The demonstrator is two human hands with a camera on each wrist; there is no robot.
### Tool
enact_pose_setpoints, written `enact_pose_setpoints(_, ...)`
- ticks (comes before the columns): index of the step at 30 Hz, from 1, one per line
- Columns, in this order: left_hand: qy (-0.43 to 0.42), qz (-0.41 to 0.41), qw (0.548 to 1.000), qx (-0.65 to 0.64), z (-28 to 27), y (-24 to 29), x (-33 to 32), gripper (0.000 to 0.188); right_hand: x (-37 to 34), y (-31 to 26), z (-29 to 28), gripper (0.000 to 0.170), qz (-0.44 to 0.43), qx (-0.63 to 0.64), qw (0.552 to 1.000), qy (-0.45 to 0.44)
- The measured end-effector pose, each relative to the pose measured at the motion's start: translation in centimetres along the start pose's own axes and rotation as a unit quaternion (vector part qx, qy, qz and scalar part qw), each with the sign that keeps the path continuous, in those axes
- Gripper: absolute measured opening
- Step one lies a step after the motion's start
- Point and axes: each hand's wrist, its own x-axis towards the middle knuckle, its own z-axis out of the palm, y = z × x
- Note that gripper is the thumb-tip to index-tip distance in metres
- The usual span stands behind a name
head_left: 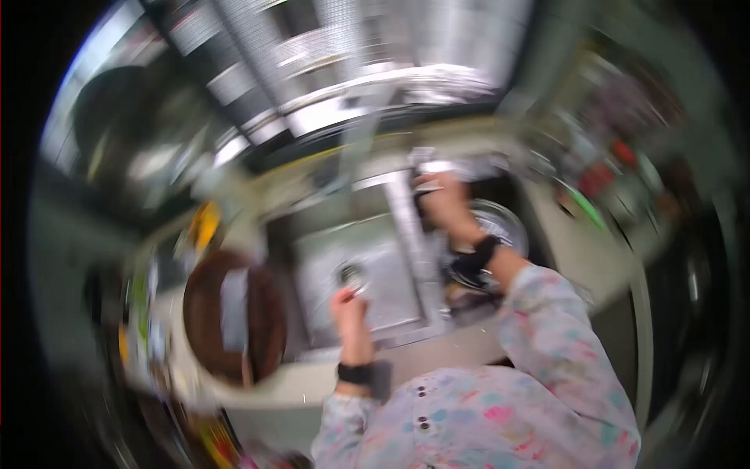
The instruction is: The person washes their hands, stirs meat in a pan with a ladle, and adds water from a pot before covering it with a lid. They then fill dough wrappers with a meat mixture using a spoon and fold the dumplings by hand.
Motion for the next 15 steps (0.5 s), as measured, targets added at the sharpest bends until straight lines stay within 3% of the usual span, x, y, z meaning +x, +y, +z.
enact_pose_setpoints(1, 0.019, -0.033, 0.999, 0.034, 0.9, 1.4, -0.6, 0.044, -3.0, -1.1, -1.6, 0.023, -0.096, -0.054, 0.993, -0.036)
enact_pose_setpoints(2, -0.04, -0.038, 0.997, 0.059, 0.7, 1.7, -1.1, 0.058, -4.8, 0.8, -0.9, 0.021, -0.126, -0.088, 0.987, -0.057)
enact_pose_setpoints(3, -0.118, -0.059, 0.99, 0.043, -0.5, 1.1, -0.8, 0.066, -6.4, 5.2, 0.7, 0.033, -0.218, -0.04, 0.975, -0.01)
enact_pose_setpoints(4, -0.207, -0.049, 0.972, 0.096, -2.5, -0.5, 0.7, 0.066, -10.4, 4.0, -1.7, 0.04, -0.203, -0.109, 0.973, -0.008)
enact_pose_setpoints(6, -0.131, -0.135, 0.973, 0.136, 0.2, 1.4, -0.9, 0.08, -15.3, 0.6, -5.9, 0.052, -0.142, -0.162, 0.975, -0.042)
enact_pose_setpoints(7, -0.105, -0.126, 0.975, 0.149, 1.2, 1.7, -1.6, 0.082, -17.5, 0.6, -8.2, 0.058, -0.106, -0.145, 0.981, -0.071)
enact_pose_setpoints(8, -0.113, -0.138, 0.975, 0.134, 2.1, 2.3, -2.3, 0.078, -19.2, 1.6, -10.0, 0.053, -0.089, -0.089, 0.991, -0.052)
enact_pose_setpoints(9, -0.117, -0.151, 0.975, 0.117, 2.8, 2.5, -3.0, 0.074, -21.3, -0.2, -13.4, 0.048, -0.008, -0.043, 0.997, -0.066)
enact_pose_setpoints(11, -0.069, -0.114, 0.987, 0.09, 0.0, -1.5, 0.2, 0.06, -25.6, 3.4, -17.1, 0.041, -0.035, -0.113, 0.992, 0.039)
enact_pose_setpoints(13, -0.005, -0.131, 0.985, 0.109, -0.8, -3.8, 3.1, 0.064, -30.0, 1.9, -23.1, 0.038, 0.111, -0.02, 0.992, 0.064)
enact_pose_setpoints(15, -0.003, -0.081, 0.987, 0.136, 0.7, -3.0, 1.6, 0.072, -33.8, 2.9, -28.5, 0.036, 0.116, -0.083, 0.985, 0.096)
